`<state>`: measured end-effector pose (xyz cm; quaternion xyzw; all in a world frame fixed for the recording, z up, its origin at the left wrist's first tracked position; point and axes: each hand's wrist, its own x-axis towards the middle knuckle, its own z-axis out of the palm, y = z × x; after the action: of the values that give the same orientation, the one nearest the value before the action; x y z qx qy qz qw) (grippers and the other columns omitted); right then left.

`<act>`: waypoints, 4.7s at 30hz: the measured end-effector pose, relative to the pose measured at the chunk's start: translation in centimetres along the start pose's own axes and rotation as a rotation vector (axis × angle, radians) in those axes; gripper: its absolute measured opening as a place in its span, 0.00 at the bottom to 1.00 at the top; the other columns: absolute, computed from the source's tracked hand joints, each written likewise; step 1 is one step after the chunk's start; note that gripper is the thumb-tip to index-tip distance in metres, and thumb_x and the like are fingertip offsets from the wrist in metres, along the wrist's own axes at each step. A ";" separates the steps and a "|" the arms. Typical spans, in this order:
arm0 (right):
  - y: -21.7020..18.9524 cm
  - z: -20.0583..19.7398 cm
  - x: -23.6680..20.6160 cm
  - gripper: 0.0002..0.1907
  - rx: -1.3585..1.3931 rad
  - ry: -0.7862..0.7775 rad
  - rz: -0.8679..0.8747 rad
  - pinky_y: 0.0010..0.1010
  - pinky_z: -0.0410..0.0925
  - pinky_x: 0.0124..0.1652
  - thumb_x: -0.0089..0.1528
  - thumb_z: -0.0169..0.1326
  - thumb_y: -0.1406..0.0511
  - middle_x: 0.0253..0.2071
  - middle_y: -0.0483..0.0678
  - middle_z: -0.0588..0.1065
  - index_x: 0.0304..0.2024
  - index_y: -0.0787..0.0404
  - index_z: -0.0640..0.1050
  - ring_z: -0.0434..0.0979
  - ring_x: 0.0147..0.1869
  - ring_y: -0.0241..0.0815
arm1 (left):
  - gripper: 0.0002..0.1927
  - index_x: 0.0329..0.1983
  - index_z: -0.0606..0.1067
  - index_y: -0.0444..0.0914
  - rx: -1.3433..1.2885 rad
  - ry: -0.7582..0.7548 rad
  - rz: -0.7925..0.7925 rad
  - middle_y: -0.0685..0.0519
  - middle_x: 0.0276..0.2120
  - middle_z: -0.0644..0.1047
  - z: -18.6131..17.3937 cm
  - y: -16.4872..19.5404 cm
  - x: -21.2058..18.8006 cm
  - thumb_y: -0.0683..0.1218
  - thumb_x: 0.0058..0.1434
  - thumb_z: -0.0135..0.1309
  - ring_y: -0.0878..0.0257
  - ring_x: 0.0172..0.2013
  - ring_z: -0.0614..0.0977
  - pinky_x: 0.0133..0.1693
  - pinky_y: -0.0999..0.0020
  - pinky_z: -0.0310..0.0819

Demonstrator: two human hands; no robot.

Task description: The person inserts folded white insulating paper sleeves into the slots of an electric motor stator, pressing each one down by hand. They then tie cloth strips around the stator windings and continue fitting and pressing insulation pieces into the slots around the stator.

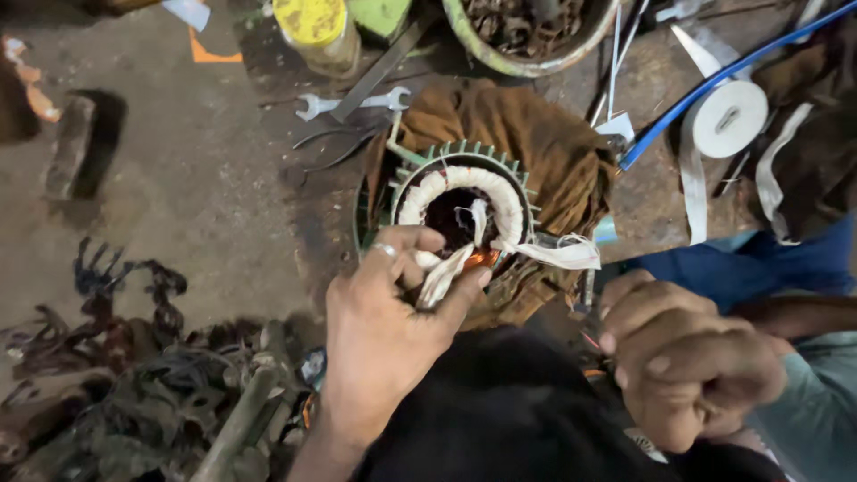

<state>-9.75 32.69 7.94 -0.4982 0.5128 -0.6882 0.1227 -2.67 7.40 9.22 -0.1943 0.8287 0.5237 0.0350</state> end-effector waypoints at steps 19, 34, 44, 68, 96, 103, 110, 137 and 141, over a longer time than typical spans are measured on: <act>1.1 2.2 3.9 0.19 -0.463 -0.210 0.492 0.33 0.71 0.33 0.54 0.71 0.63 0.33 0.52 0.77 0.44 0.65 0.81 0.80 0.35 0.46 | 0.14 0.55 0.74 0.32 -0.326 -0.112 0.400 0.37 0.57 0.78 -2.1 -0.6 -1.5 0.35 0.66 0.51 0.54 0.53 0.86 0.48 0.68 0.80; 0.9 3.5 6.7 0.08 -0.574 -0.076 0.614 0.28 0.74 0.38 0.56 0.67 0.68 0.42 0.51 0.81 0.34 0.65 0.83 0.84 0.41 0.40 | 0.30 0.65 0.70 0.35 -0.151 -0.114 0.806 0.49 0.59 0.77 -3.3 -3.0 -0.4 0.37 0.56 0.50 0.55 0.59 0.81 0.66 0.52 0.68; 2.0 1.6 4.6 0.08 -0.408 -0.150 0.538 0.28 0.76 0.34 0.55 0.67 0.68 0.35 0.51 0.82 0.35 0.64 0.84 0.86 0.35 0.41 | 0.09 0.36 0.82 0.44 0.171 0.050 0.885 0.55 0.47 0.80 -1.8 -5.2 0.5 0.46 0.53 0.68 0.55 0.59 0.76 0.67 0.40 0.55; 1.8 6.7 1.5 0.09 -0.558 0.059 0.428 0.31 0.67 0.27 0.60 0.63 0.71 0.28 0.49 0.75 0.33 0.64 0.74 0.77 0.27 0.43 | 0.08 0.47 0.83 0.42 0.464 0.188 1.140 0.55 0.55 0.80 -0.8 -8.0 1.6 0.45 0.67 0.61 0.62 0.59 0.78 0.65 0.46 0.63; 1.2 4.0 1.0 0.11 -0.357 0.090 0.530 0.29 0.74 0.37 0.63 0.61 0.66 0.37 0.57 0.82 0.38 0.72 0.80 0.84 0.36 0.44 | 0.09 0.31 0.81 0.44 0.087 -0.039 0.930 0.60 0.48 0.79 -1.8 -7.4 0.7 0.42 0.47 0.68 0.58 0.62 0.76 0.68 0.40 0.57; 1.7 3.0 1.0 0.08 -0.363 -0.069 0.487 0.29 0.68 0.29 0.56 0.66 0.68 0.25 0.51 0.78 0.31 0.69 0.82 0.79 0.27 0.40 | 0.10 0.39 0.84 0.45 0.161 -0.026 0.956 0.59 0.51 0.78 -1.6 -7.0 0.4 0.45 0.53 0.69 0.58 0.61 0.76 0.68 0.39 0.56; 1.7 3.2 1.4 0.10 -0.296 0.002 0.479 0.28 0.73 0.32 0.59 0.65 0.67 0.31 0.52 0.80 0.36 0.70 0.82 0.83 0.31 0.40 | 0.07 0.31 0.81 0.44 0.106 -0.062 0.990 0.60 0.47 0.79 -1.8 -7.1 0.9 0.45 0.50 0.68 0.58 0.58 0.78 0.66 0.37 0.56; 2.7 3.1 2.9 0.12 -0.459 -0.009 0.349 0.31 0.72 0.33 0.55 0.69 0.70 0.31 0.53 0.79 0.38 0.69 0.81 0.82 0.33 0.42 | 0.18 0.46 0.82 0.43 0.105 -0.019 0.904 0.56 0.43 0.77 -1.1 -6.7 0.6 0.50 0.55 0.75 0.59 0.54 0.77 0.66 0.43 0.61; 2.6 3.0 3.3 0.12 -0.403 -0.024 0.375 0.31 0.73 0.35 0.55 0.69 0.70 0.30 0.51 0.80 0.39 0.70 0.81 0.83 0.33 0.42 | 0.12 0.32 0.83 0.44 0.085 -0.029 0.875 0.55 0.44 0.76 -1.2 -6.5 0.6 0.45 0.44 0.72 0.55 0.53 0.78 0.63 0.45 0.61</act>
<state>-9.74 27.49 7.57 -0.4170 0.7214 -0.5316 0.1522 -0.70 3.71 4.05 0.1837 0.8533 0.4573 -0.1705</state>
